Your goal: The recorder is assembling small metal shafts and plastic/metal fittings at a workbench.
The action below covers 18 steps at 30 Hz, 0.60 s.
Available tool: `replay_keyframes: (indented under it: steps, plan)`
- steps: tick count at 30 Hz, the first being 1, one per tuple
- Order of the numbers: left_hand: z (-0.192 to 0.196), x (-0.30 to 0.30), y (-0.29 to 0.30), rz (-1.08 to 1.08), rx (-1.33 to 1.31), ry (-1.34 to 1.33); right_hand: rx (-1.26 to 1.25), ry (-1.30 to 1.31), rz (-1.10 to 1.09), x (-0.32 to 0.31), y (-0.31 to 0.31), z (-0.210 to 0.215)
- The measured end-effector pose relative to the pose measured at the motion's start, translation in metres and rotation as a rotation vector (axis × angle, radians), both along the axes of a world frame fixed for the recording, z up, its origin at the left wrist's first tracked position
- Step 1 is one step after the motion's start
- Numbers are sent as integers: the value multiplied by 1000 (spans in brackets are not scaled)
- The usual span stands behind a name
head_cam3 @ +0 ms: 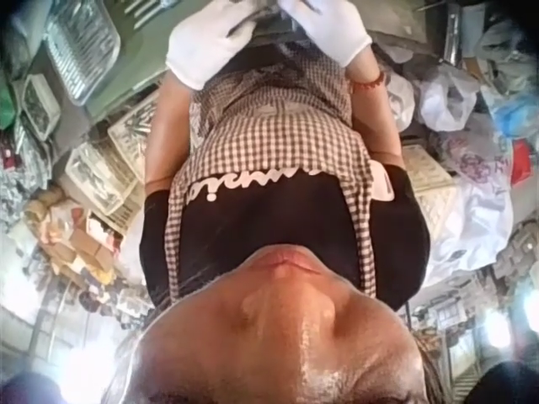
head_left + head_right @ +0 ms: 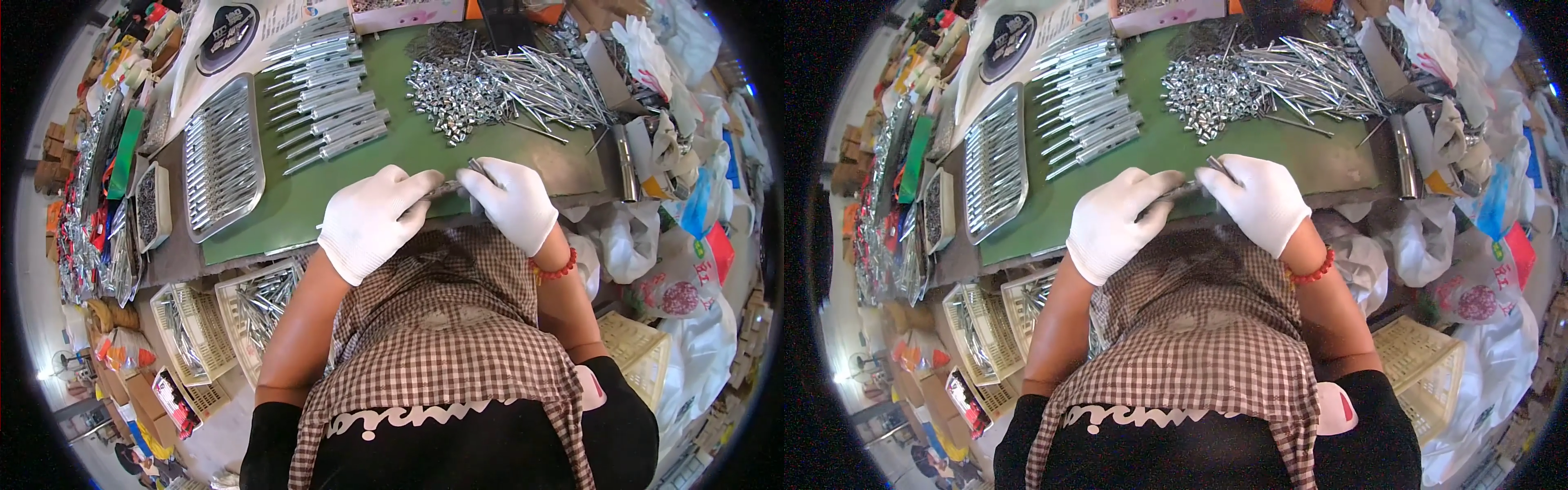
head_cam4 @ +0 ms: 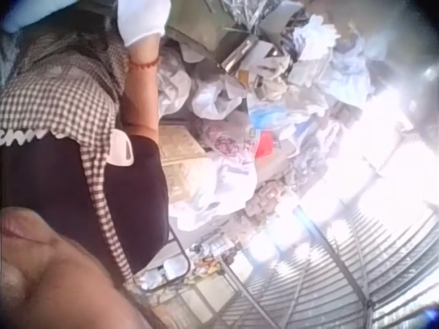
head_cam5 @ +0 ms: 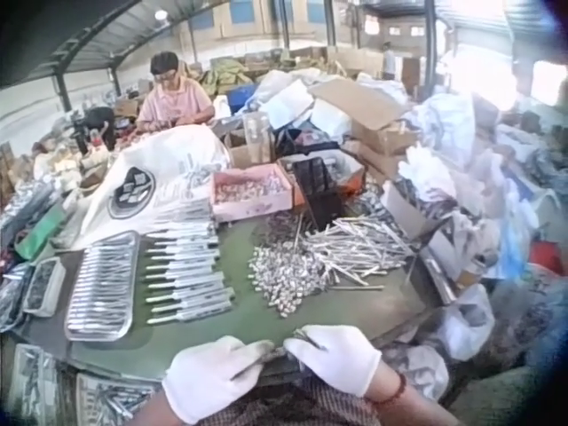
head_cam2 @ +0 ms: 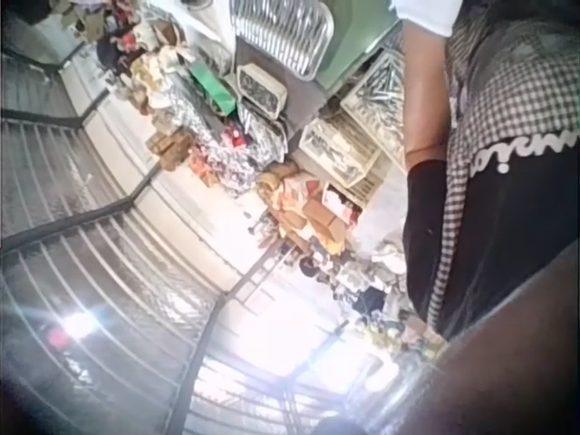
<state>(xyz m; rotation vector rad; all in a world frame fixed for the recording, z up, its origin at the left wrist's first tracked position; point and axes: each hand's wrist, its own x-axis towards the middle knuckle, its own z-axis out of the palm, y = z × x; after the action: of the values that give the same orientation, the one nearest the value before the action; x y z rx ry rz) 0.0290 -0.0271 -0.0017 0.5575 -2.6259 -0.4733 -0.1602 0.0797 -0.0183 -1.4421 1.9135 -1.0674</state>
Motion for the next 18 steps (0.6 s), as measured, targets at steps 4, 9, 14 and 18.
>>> replay_keyframes:
  steps: [4,9,14,18]
  plan:
    - [1,3,4,57,-55,-134,-78,290,-118,-19,-15,11]
    - [-1,-4,12,121,-52,-251,-179,757,-114,-70,-79,6]
    - [-4,-6,11,126,-51,-260,44,891,-50,-79,-116,22]
    - [-2,-6,11,131,-44,-264,124,890,-23,-79,-115,20]
